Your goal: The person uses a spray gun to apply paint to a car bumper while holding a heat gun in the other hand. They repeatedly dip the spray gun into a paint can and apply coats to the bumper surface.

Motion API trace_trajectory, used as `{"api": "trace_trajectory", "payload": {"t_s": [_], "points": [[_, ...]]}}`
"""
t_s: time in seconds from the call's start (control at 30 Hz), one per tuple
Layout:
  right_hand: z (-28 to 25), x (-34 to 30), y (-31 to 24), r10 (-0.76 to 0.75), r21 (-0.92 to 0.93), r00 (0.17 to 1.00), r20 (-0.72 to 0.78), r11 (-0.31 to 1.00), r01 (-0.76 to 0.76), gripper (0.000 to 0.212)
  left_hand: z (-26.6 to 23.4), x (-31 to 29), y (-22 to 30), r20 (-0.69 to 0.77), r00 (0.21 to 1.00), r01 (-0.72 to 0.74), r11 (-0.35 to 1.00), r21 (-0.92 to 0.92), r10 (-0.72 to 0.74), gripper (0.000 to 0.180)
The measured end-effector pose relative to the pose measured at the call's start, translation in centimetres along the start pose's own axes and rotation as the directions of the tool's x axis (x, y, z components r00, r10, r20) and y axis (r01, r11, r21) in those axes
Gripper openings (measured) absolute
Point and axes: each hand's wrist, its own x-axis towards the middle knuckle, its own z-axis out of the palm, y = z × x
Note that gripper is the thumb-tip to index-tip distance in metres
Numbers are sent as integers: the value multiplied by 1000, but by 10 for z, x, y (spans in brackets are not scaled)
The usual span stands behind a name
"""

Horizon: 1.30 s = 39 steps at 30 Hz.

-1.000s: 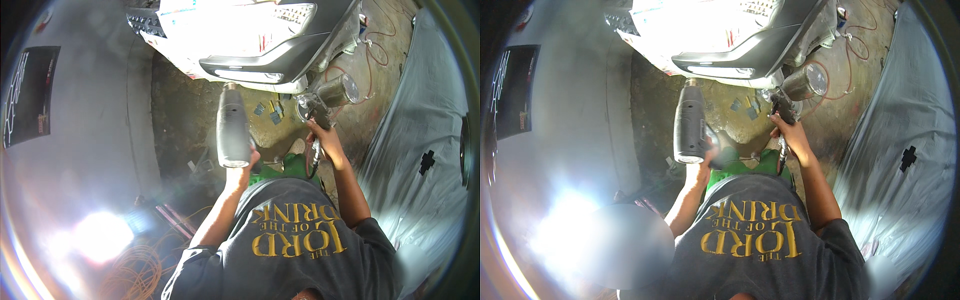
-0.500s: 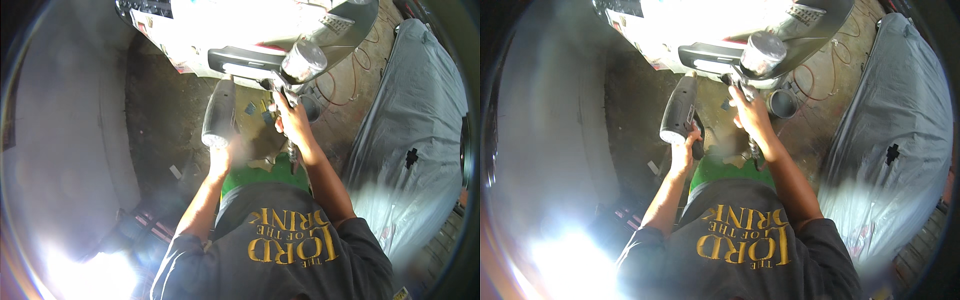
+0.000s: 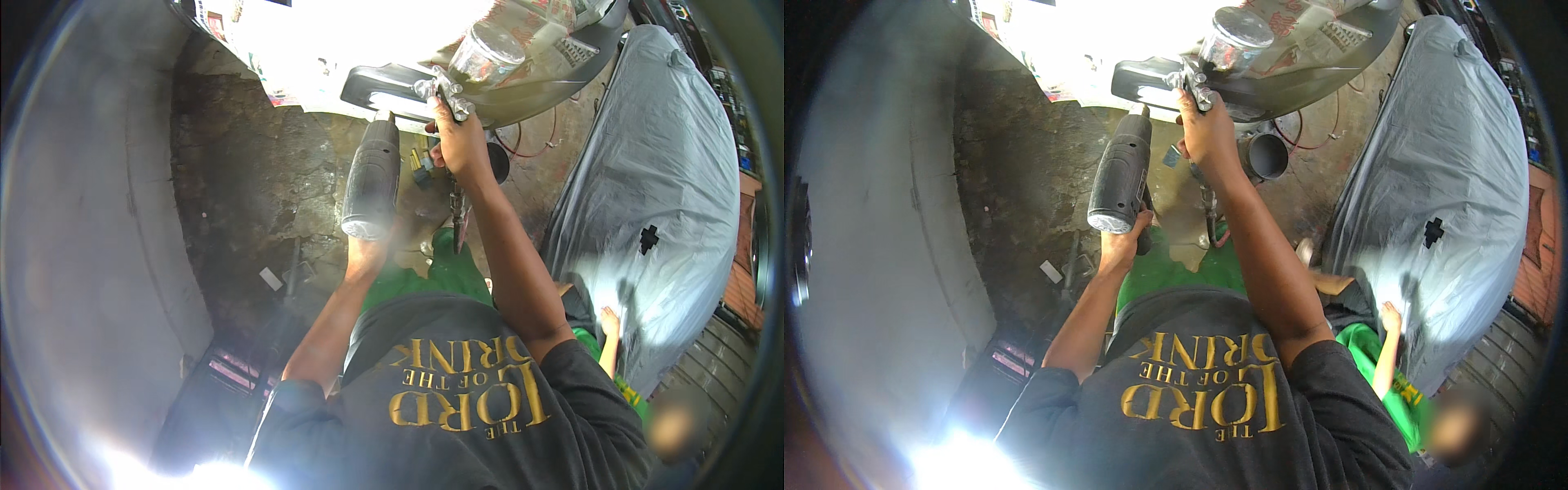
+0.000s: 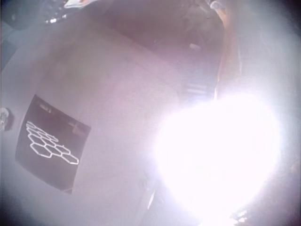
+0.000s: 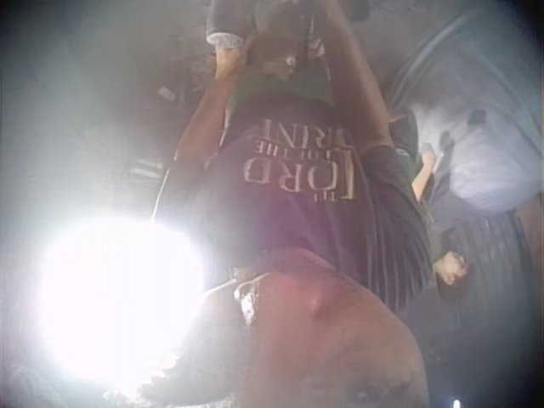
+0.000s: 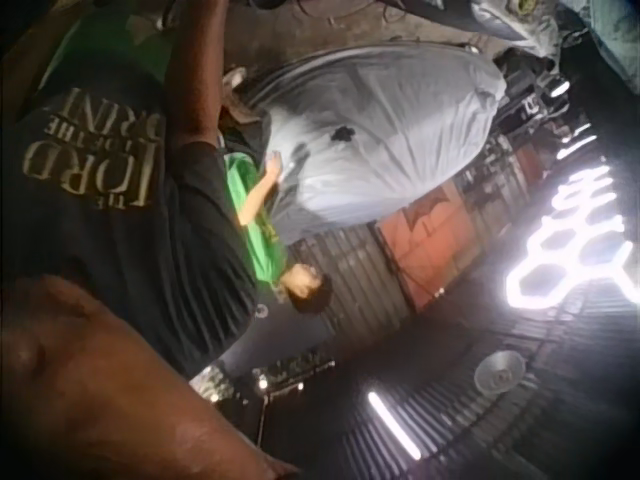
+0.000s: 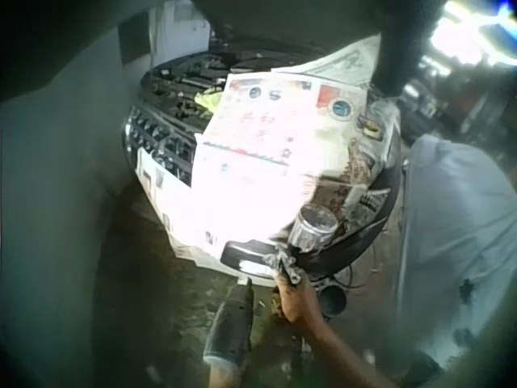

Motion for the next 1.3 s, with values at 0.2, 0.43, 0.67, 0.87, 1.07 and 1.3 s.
{"api": "trace_trajectory", "payload": {"t_s": [0.2,0.43,0.67,0.87,1.07,1.3], "points": [[9,7,-3,-18,-59,993,-114,998,11,48,-12,4,-7,4,998,-69,995,75,68,21],[11,12,-14,42,6,999,-10,999,-42,50,-15,0,-9,14,1000,27,998,-50,-26,24],[13,11,-15,17,54,1000,0,998,-17,45,-23,5,-37,60,998,-45,975,220,32,27],[6,10,-13,31,42,999,13,999,-31,46,-16,10,-45,50,983,-181,898,401,176,33],[-15,-10,-7,29,34,995,-94,999,-25,43,-5,11,-11,106,974,-226,879,419,200,31],[-39,-39,-5,29,30,988,-154,999,-24,48,-3,16,-27,135,952,-304,821,483,273,28]]}}
